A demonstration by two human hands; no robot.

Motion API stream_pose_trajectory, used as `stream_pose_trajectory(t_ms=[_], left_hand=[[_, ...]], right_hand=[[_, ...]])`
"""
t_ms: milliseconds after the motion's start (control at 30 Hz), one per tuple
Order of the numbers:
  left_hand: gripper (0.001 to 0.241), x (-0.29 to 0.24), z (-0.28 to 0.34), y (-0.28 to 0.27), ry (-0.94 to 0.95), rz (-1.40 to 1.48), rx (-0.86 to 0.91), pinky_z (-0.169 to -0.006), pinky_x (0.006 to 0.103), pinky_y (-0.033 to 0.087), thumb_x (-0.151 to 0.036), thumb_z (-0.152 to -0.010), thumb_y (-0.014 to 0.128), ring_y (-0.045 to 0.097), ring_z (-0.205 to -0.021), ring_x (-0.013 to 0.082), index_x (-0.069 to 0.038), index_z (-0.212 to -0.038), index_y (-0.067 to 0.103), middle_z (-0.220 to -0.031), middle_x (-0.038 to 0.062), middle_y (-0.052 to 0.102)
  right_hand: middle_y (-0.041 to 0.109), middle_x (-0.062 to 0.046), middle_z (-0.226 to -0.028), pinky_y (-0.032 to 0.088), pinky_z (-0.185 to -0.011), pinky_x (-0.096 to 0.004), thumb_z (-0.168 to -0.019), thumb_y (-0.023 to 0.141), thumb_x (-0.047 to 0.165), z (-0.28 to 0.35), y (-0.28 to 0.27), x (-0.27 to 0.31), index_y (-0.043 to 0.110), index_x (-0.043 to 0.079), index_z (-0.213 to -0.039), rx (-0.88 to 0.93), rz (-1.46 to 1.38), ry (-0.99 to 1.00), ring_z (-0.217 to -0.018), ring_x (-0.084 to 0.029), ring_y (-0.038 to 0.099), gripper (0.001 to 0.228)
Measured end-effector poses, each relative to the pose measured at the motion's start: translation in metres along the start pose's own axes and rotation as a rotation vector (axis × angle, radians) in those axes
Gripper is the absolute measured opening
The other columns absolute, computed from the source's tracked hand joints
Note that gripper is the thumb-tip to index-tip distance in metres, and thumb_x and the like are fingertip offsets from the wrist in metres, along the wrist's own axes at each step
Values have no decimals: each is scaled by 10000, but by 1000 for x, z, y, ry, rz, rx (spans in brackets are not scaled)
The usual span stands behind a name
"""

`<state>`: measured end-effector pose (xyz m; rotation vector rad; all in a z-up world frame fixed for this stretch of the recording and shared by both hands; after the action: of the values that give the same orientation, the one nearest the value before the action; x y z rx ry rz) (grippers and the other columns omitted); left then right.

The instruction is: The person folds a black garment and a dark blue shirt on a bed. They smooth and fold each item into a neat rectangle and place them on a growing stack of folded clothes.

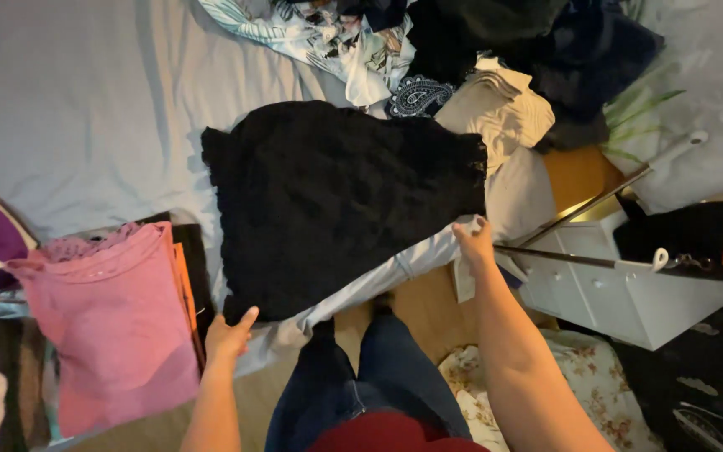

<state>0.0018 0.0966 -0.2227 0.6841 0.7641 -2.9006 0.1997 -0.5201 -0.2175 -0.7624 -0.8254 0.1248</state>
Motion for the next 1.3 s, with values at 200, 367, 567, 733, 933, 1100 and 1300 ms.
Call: stream_pose_trajectory(t_ms=[200, 367, 567, 733, 933, 1100, 1300], left_hand=[[400, -13, -27, 32, 181, 207, 46, -507, 333, 486, -349, -846, 800, 635, -594, 150, -6, -1036, 721, -788, 55, 712], [414, -106, 39, -8, 434, 288, -165, -591, 320, 503, -289, -890, 834, 642, -736, 153, -23, -1164, 673, -981, 74, 707], [420, -168, 78, -60, 529, 820, -232, -512, 296, 493, -254, -976, 784, 607, -687, 137, -47, -1277, 578, -1018, 33, 662], [293, -213, 103, -77, 501, 811, -93, -485, 291, 486, -348, -1035, 666, 606, -592, 160, -95, -1179, 632, -884, 44, 676], [304, -256, 191, -93, 1179, 79, -697, -887, 348, 538, -220, -1168, 620, 706, -1056, 231, 65, -1143, 723, -1112, 121, 741], [370, -248, 194, -124, 977, 593, -515, -765, 335, 450, -266, -1149, 638, 533, -784, 135, 58, -972, 649, -853, 36, 639], [300, -254, 199, -153, 1028, 553, -546, -854, 328, 489, -256, -1178, 598, 574, -945, 132, 29, -1085, 608, -1032, 41, 646]], right_hand=[[491, -183, -1039, 383, -753, -594, -998, 824, 286, -135, 140, -200, 437, -70, -1201, 500, -632, 343, -903, -421, 434, 564], [699, -15, -979, 553, -748, -488, -903, 729, 308, 21, 109, 32, 628, 157, -1124, 512, -725, 571, -835, -287, 666, 285], [729, -25, -940, 535, -752, -430, -1015, 751, 318, -31, 94, 84, 665, 141, -1116, 680, -1212, 147, -776, -204, 644, 222], [721, -23, -1015, 507, -829, -417, -1044, 724, 308, 7, 24, 200, 644, 134, -1106, 581, -1319, -180, -905, -204, 649, 201], [673, 4, -1211, 535, -963, -403, -1009, 646, 150, 32, -14, 260, 607, 263, -1333, 745, -1586, -426, -1125, -204, 661, 346], [590, 42, -1402, 459, -919, -370, -939, 691, 79, 13, -13, 275, 438, 374, -1514, 405, -1403, -690, -1200, -203, 594, 694], [610, 9, -1410, 578, -982, -481, -957, 359, 696, 119, 14, 307, 458, 189, -1489, 829, -1190, -292, -1263, -245, 621, 741]])
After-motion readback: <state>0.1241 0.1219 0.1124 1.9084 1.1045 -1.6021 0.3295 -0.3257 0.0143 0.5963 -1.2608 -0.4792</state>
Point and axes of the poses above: each hand's wrist, its own z-axis away from the middle knuckle, its own y-axis out of the palm, x = y × z, the point moved 8 cm from there along -z, towards the middle knuckle
